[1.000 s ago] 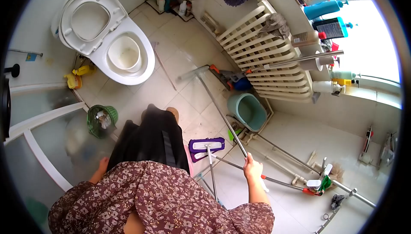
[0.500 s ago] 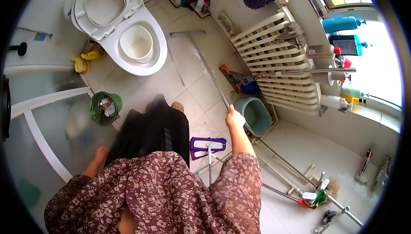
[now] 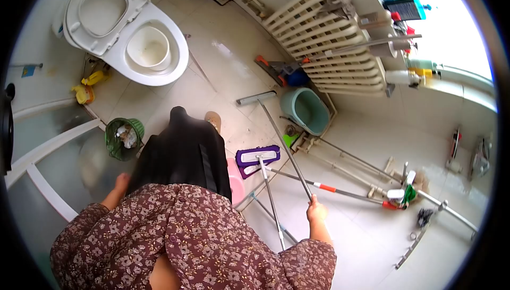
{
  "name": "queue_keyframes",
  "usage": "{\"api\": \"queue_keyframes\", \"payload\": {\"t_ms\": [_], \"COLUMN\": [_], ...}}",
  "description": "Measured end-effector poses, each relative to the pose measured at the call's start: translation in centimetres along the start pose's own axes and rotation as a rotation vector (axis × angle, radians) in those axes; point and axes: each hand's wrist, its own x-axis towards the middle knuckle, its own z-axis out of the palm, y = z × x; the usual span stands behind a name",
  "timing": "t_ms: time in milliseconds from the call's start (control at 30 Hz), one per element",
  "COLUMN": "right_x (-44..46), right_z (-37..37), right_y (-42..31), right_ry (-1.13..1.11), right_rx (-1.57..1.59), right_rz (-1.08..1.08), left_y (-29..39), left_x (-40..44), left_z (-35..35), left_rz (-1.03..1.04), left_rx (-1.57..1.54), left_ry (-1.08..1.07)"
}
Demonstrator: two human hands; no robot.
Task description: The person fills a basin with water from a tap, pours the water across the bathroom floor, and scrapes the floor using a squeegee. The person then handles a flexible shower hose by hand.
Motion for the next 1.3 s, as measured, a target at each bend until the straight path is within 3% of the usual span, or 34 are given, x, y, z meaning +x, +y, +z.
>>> {"api": "queue_keyframes", "payload": {"t_ms": [200, 267, 400, 467, 567, 700, 967, 1167, 1300], "right_x": [-4.0, -3.6, 0.8, 4.1, 7.9, 9.5, 1.7, -3.2, -5.2], "right_z": [-2.2, -2.1, -2.7, -2.9, -3.3, -0.3, 8.5, 9.7, 9.3], "right_y": [-1.2, -2.4, -6.8, -8.7, -9.3, -4.9, 5.0, 9.0, 10.3], "right_ry": [0.087, 0.127, 0.215, 0.235, 0.182, 0.095, -0.065, -0.064, 0.078], "right_rx": [0.042, 0.083, 0.118, 0.128, 0.161, 0.172, 0.223, 0.184, 0.128], "right_rz": [0.051, 0.036, -0.054, -0.073, -0.067, -0.093, 0.024, 0.158, 0.137], "left_y": [-4.5, -5.8, -6.1, -6.4, -0.8, -0.2, -2.4, -4.4, -6.9], "left_x": [1.2, 0.9, 0.1, 0.3, -3.1, -4.8, -5.8, -5.0, -4.6], "left_z": [0.2, 0.3, 0.8, 1.7, 1.8, 3.7, 8.4, 10.4, 10.8], "left_rz": [0.093, 0.198, 0.103, 0.041, -0.076, -0.067, -0.033, 0.027, 0.063], "left_rx": [0.094, 0.252, 0.292, 0.021, -0.155, -0.087, -0.005, 0.045, 0.053], "left_ry": [0.032, 0.043, 0.047, 0.036, 0.001, 0.025, 0.033, -0.013, -0.046]}}
